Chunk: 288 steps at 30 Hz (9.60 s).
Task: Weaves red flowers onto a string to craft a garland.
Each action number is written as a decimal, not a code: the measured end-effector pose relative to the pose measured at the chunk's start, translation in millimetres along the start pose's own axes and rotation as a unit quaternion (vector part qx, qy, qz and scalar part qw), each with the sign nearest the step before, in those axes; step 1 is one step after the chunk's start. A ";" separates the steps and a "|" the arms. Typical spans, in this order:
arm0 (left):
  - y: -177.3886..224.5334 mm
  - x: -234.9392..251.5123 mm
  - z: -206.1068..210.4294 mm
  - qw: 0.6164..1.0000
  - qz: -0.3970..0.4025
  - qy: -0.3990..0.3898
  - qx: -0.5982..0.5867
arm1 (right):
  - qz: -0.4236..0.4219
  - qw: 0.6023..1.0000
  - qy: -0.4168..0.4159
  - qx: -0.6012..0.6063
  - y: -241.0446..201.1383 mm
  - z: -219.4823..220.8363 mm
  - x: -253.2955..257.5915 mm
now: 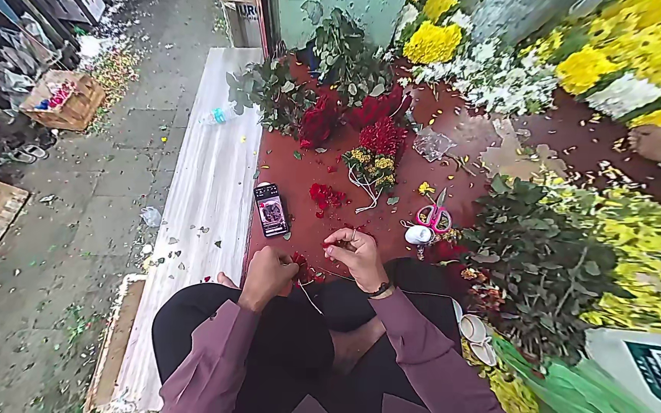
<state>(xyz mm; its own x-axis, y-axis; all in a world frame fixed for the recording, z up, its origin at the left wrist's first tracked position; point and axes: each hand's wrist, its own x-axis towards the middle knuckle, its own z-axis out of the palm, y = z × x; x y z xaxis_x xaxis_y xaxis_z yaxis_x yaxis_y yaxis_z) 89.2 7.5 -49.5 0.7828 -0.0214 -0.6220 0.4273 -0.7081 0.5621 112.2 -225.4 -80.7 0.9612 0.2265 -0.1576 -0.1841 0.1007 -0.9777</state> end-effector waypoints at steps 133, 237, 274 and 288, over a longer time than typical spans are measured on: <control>2.1 -3.8 0.8 0.991 0.058 -0.098 0.065 | 0.008 0.957 -0.279 -0.077 5.5 -18.3 -2.6; -6.5 2.7 -5.8 0.992 0.027 -0.011 -0.121 | 0.045 0.974 -0.096 -0.198 21.8 -13.7 0.6; -5.5 -1.8 4.6 0.996 0.029 -0.081 -0.027 | 0.213 0.856 0.099 -0.460 137.6 -27.6 158.0; 2.1 -1.4 11.9 0.994 0.030 -0.104 0.007 | 0.218 0.856 0.123 -0.452 136.4 -29.1 182.0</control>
<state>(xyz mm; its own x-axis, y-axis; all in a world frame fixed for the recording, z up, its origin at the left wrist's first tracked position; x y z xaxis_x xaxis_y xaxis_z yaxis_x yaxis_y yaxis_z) 83.6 -2.3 -53.9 0.6961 -0.2077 -0.6872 0.3758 -0.7102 0.5953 268.0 -198.6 -246.8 0.8760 -0.1714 -0.4509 -0.4095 -0.7583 -0.5073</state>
